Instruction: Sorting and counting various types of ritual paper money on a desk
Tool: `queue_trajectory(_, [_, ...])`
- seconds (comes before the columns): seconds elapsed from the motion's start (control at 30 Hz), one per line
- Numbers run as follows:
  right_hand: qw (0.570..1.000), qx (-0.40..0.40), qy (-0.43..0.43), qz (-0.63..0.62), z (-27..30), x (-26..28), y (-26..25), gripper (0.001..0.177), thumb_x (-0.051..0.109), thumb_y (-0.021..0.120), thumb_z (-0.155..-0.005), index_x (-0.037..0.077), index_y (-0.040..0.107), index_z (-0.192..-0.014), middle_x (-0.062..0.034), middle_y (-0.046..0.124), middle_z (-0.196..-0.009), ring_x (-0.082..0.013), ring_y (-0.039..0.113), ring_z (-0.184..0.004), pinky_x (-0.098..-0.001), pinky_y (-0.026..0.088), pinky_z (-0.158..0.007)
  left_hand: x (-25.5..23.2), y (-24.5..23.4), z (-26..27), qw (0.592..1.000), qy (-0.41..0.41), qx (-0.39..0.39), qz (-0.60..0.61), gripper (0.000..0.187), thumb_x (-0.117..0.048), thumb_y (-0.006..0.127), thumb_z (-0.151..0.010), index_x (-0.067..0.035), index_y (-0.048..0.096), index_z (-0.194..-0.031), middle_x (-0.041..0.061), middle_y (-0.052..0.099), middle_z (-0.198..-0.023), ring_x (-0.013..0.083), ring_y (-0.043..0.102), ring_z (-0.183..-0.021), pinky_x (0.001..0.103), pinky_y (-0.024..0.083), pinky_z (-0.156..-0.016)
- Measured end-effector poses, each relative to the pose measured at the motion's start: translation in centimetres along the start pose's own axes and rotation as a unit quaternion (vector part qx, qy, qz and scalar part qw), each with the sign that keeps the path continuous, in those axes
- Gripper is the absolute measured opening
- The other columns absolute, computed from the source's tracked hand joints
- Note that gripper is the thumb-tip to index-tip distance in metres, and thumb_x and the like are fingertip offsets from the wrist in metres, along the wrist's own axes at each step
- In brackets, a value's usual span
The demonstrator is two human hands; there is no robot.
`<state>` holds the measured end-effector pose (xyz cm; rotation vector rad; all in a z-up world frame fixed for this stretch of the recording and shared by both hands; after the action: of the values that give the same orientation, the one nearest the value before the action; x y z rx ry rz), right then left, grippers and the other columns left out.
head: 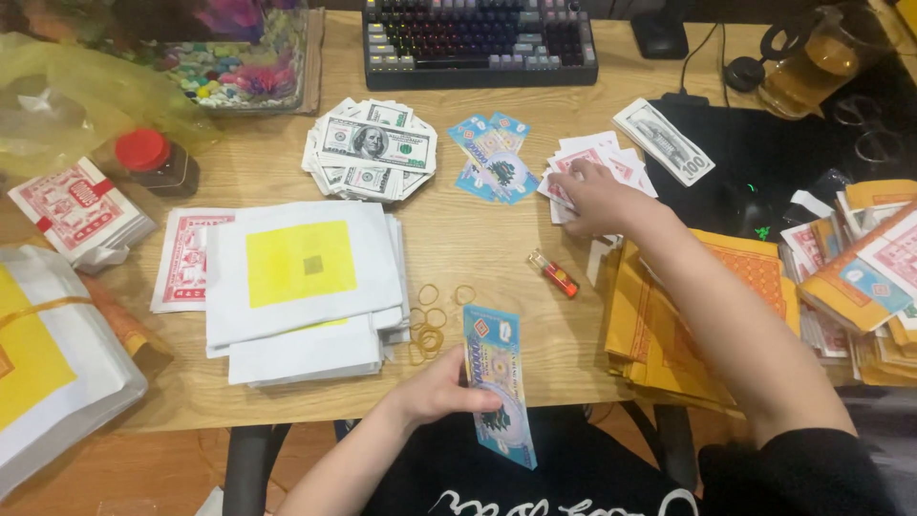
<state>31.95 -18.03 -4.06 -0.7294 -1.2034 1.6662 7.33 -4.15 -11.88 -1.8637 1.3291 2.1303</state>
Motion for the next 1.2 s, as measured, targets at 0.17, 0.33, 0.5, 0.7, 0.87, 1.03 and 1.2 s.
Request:
queue_trajectory(0.17, [1.0, 0.027, 0.016, 0.005, -1.9, -2.1, 2.6, 0.083, 0.028, 0.076, -0.069, 0.02, 0.043, -0.144, -0.0248, 0.033, -0.149, -0.0517, 0.042, -0.132, -0.0581, 0.041, -0.107, -0.8, -0.9, 0.1, 1.0, 0.003, -0.015, -0.007, 0.042, -0.008, 0.082, -0.07, 0.0, 0.067, -0.109, 0.013, 0.072, -0.097, 0.0187, 0.069, -0.089, 0.034, 0.059, -0.072])
queue_trajectory(0.33, [0.999, 0.034, 0.028, 0.004, -1.4, -2.7, 1.9, 0.084, 0.033, 0.073, -0.069, 0.021, 0.041, -0.146, -0.024, 0.031, -0.151, -0.0529, 0.039, -0.133, -0.0587, 0.04, -0.107, -0.2, -1.9, 0.2, 0.998, 0.036, -0.016, 0.048, 0.046, -0.005, 0.075, -0.073, 0.006, 0.058, -0.115, 0.027, 0.068, -0.105, 0.0356, 0.069, -0.093, 0.048, 0.059, -0.078])
queue_trajectory(0.5, [0.997, 0.053, 0.034, -0.034, -0.1, -1.1, -0.6, 0.091, 0.039, 0.075, -0.067, 0.023, 0.037, -0.148, -0.024, 0.03, -0.152, -0.0527, 0.034, -0.136, -0.0642, 0.036, -0.107, -5.6, 1.7, -0.5, 0.984, 0.058, -0.022, 0.167, 0.04, -0.018, 0.065, -0.079, 0.002, 0.058, -0.112, 0.026, 0.066, -0.107, 0.0365, 0.069, -0.098, 0.049, 0.058, -0.084])
queue_trajectory(0.7, [0.997, -0.07, -0.013, -0.025, -1.3, 3.1, -4.3, 0.07, 0.045, 0.062, -0.088, 0.013, 0.042, -0.147, -0.0204, 0.042, -0.145, -0.0399, 0.037, -0.137, -0.0616, 0.036, -0.103, -5.5, -0.6, -1.0, 0.979, 0.091, -0.067, 0.168, 0.041, -0.014, 0.054, -0.077, 0.004, 0.051, -0.115, 0.027, 0.062, -0.097, 0.042, 0.067, -0.094, 0.057, 0.055, -0.086])
queue_trajectory(0.87, [0.998, -0.059, -0.002, -0.037, -4.8, 4.4, -1.2, 0.087, 0.055, 0.066, -0.077, 0.018, 0.035, -0.15, -0.018, 0.045, -0.142, -0.0368, 0.042, -0.134, -0.0617, 0.033, -0.102, -5.9, -0.4, -0.6, 0.982, 0.078, -0.075, 0.158, 0.038, -0.011, 0.054, -0.075, 0.001, 0.05, -0.112, 0.025, 0.062, -0.091, 0.0411, 0.068, -0.088, 0.056, 0.056, -0.082])
queue_trajectory(1.03, [0.999, -0.037, 0.01, -0.004, -5.1, 5.1, -0.4, 0.092, 0.06, 0.064, -0.074, 0.017, 0.034, -0.15, -0.0172, 0.048, -0.14, -0.0349, 0.044, -0.132, -0.0565, 0.028, -0.101, -6.0, -1.3, -0.4, 0.979, 0.083, -0.077, 0.169, 0.037, -0.01, 0.054, -0.075, 0.002, 0.051, -0.109, 0.027, 0.061, -0.09, 0.0416, 0.067, -0.086, 0.056, 0.055, -0.081])
queue_trajectory(1.2, [0.999, -0.043, 0.016, -0.012, -5.8, 4.7, 0.1, 0.088, 0.058, 0.064, -0.077, 0.015, 0.036, -0.148, -0.0173, 0.048, -0.138, -0.0354, 0.046, -0.129, -0.0561, 0.027, -0.1, -5.8, -1.8, -0.5, 0.977, 0.081, -0.086, 0.178, 0.036, -0.01, 0.055, -0.075, 0.002, 0.051, -0.108, 0.027, 0.061, -0.09, 0.042, 0.066, -0.086, 0.057, 0.054, -0.08])
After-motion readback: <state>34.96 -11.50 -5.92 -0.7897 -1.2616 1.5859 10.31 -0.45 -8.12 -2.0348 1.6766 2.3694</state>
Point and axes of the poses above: each hand's wrist, its own z-axis away from the middle knuckle, its own y-axis out of the palm, x = y × z, the point moved 9 cm from there along -z, towards the middle knuckle
